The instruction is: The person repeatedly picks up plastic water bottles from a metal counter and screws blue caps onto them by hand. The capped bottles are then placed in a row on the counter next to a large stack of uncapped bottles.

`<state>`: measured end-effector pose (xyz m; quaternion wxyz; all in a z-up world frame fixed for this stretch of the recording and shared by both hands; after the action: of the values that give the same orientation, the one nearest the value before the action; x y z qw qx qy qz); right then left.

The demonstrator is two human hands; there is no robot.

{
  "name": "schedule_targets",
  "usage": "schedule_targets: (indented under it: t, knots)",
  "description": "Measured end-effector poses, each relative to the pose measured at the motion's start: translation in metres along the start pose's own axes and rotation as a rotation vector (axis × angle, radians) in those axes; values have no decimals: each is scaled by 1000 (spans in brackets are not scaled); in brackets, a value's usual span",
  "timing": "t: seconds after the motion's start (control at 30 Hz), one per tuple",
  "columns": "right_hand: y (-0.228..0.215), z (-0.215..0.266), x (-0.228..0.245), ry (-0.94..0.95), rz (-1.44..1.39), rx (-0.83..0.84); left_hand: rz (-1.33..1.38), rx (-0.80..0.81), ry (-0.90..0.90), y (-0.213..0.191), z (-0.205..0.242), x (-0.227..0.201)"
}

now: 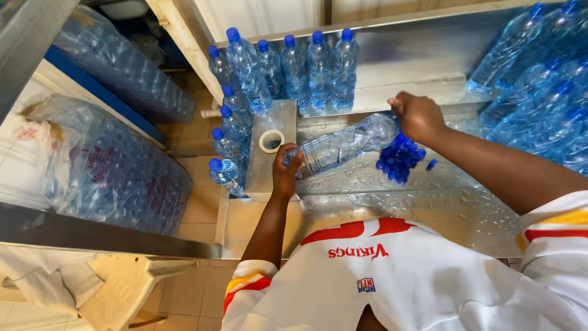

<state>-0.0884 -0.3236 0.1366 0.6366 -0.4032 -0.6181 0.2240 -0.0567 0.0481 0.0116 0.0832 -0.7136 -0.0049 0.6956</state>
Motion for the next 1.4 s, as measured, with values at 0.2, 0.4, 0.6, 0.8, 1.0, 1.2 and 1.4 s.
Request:
schedule_targets:
  t: [0.2,0.4,0.6,0.8,1.0,1.2,1.4]
  knots:
    - [-1,57,82,-1581,137,-141,469,541,-619,17,-7,42]
    - [34,-33,26,-261,-573,121,-171,-65,141,-45,-24,-32]
    - [47,-67,2,-127,-232,408,-659,-169,1460,20,65,-95]
    - [36,-86,33,39,178,675,-858,-803,2457,32,80,-19]
    - [45,-99,223,-248,-370,189,-1009,-715,1029,-27,-23,-36]
    - [132,-91,343,-582,-79,136,-816,-712,459,-56,-97,-67]
    - [130,-104,331,-814,-287,180,-1096,-735,368,-76,-143,-68]
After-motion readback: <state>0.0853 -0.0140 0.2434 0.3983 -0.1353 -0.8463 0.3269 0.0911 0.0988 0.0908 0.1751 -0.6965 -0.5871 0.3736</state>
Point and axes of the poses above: each hand's wrist, its own z-axis away from the middle knuckle, its own y-axis out of the palm, x = y × z, the point moved 7 cm from there along -z, towards the middle knuckle, and after that the axes turned 15 degrees about -z, right-handed, at the moved point
